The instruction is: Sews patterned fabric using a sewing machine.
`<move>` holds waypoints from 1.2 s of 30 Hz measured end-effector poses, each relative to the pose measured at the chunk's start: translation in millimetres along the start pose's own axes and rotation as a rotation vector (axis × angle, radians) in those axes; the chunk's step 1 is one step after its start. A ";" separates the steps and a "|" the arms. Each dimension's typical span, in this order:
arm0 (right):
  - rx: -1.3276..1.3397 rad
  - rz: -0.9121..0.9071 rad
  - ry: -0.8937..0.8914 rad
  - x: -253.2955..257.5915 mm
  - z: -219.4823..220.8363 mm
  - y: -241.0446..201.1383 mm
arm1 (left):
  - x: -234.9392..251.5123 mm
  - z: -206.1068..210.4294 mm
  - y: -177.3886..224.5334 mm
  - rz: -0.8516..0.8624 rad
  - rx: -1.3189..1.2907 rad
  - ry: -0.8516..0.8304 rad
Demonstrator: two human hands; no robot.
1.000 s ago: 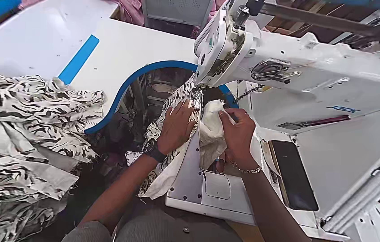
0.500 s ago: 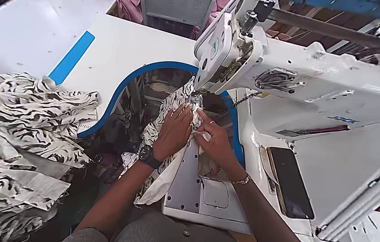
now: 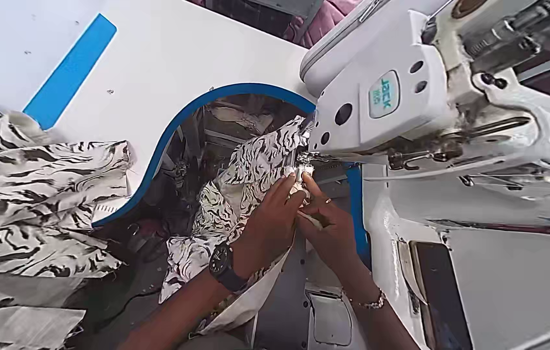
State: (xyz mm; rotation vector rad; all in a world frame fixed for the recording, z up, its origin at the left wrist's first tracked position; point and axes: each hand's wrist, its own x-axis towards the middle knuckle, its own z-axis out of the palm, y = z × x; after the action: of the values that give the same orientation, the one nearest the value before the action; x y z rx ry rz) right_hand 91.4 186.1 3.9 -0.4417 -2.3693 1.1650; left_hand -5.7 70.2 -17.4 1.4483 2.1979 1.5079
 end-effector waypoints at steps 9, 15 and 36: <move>-0.103 -0.044 0.023 6.8 1.1 0.1 | 7.2 4.4 -3.5 0.011 -0.008 0.052; -0.506 -0.158 0.133 1.8 12.5 -21.7 | 18.2 14.8 -9.8 -0.012 -0.008 0.139; -0.989 -0.085 -0.277 -75.1 -2.2 -144.2 | -52.0 -39.7 29.5 -0.209 -0.245 -0.268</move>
State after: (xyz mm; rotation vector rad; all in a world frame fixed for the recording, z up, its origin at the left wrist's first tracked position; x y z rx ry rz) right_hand 144.1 67.1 101.3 -0.4869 -3.0473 -0.0835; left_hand 19.2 6.6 4.7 1.2215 1.8694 1.3669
